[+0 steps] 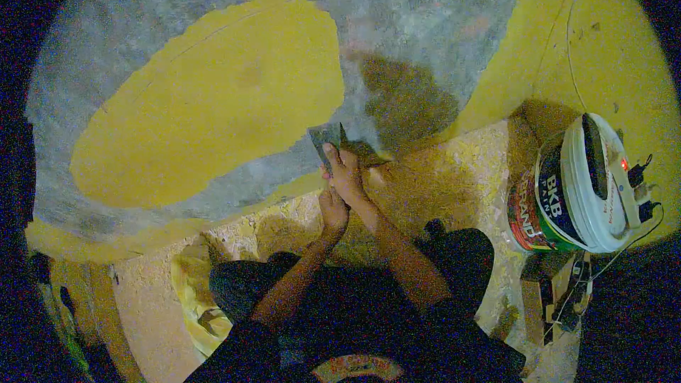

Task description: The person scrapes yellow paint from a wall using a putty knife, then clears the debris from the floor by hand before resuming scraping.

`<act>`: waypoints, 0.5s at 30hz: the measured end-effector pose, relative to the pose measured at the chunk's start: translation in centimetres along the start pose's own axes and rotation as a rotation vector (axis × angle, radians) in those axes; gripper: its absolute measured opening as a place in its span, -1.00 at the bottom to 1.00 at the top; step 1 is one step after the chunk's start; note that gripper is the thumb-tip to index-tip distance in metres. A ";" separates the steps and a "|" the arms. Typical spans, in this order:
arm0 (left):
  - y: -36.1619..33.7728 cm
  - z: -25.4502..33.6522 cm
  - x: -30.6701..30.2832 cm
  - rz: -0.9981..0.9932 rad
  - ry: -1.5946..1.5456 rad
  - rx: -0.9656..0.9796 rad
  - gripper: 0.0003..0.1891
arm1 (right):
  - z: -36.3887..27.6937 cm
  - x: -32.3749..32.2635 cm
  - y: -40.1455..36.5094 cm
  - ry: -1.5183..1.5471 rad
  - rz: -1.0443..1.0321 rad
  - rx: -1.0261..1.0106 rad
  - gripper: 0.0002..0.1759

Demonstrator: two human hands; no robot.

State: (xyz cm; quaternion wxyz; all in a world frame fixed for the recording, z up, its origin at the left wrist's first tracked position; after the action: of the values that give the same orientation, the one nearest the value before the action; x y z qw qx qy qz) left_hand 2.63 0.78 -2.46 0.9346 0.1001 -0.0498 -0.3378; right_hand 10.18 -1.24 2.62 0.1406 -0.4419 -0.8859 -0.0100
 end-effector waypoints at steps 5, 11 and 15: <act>-0.2 -0.5 0.1 -0.105 0.050 -0.214 -0.53 | -0.6 0.2 0.4 0.018 0.025 -0.061 -0.57; -0.6 0.1 0.1 -0.039 0.136 0.049 -0.55 | -0.3 -0.2 -0.3 -0.013 0.018 0.067 -0.55; -0.5 1.0 0.4 -0.044 0.036 -0.151 -0.56 | -0.8 -0.1 -0.3 -0.012 0.039 0.005 -0.55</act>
State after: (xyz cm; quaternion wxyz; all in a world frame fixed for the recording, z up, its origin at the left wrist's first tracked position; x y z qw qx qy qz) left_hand 2.48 -0.06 -1.56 0.9325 0.0364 -0.0053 -0.3592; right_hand 10.20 -1.56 3.37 0.1364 -0.4590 -0.8779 -0.0026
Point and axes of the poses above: each hand's wrist, its own y-axis towards the middle knuckle, its own x-axis out of the palm, z = x × y, the point moved 4 cm from there along y, towards the middle knuckle, and after that the axes turned 1 degree about -z, right-handed, at the moved point
